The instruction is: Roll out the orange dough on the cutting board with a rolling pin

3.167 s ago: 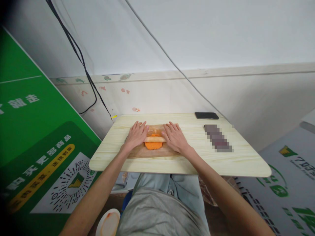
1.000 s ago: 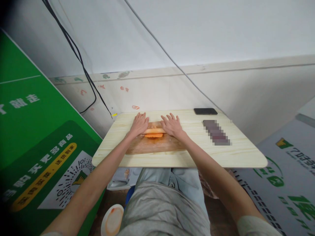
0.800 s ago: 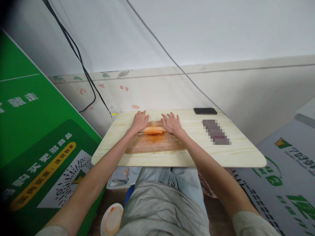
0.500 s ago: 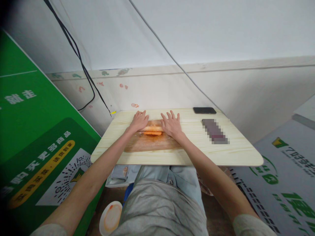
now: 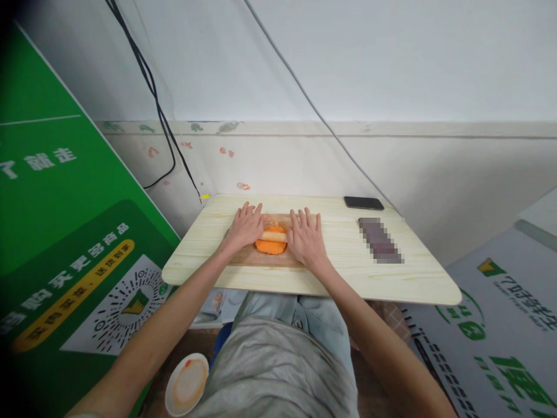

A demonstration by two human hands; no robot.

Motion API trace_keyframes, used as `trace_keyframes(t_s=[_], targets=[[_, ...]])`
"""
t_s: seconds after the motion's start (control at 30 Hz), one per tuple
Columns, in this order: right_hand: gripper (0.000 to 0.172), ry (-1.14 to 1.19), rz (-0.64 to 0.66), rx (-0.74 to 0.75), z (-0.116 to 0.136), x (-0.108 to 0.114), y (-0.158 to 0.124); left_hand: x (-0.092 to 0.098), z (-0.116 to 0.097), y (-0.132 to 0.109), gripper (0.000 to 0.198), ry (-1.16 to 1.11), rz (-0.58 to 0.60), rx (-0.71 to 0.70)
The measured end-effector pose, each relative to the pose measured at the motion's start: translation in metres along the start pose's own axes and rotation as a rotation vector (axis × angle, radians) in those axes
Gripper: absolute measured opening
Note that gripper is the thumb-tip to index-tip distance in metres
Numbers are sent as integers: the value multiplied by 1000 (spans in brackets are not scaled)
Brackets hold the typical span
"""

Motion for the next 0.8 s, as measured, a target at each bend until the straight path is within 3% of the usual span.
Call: trace_keyframes(t_s=[0.3,0.8], targets=[[61,-48,-18,-22,12,11,-19,-6,-1,-21,58,29,-143,-25],[57,-42,235,-60,-7,7,42,1,0,28,41,-41,-70,86]])
Point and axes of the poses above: each hand's wrist, its own y-axis towards the middle knuckle, its own x-axis out of the back of the hand, z = x × y, the point moved 1 cm from there along y, towards the middle knuckle, and after that the axes turned 11 degrees about z, right-handed, at the moved point
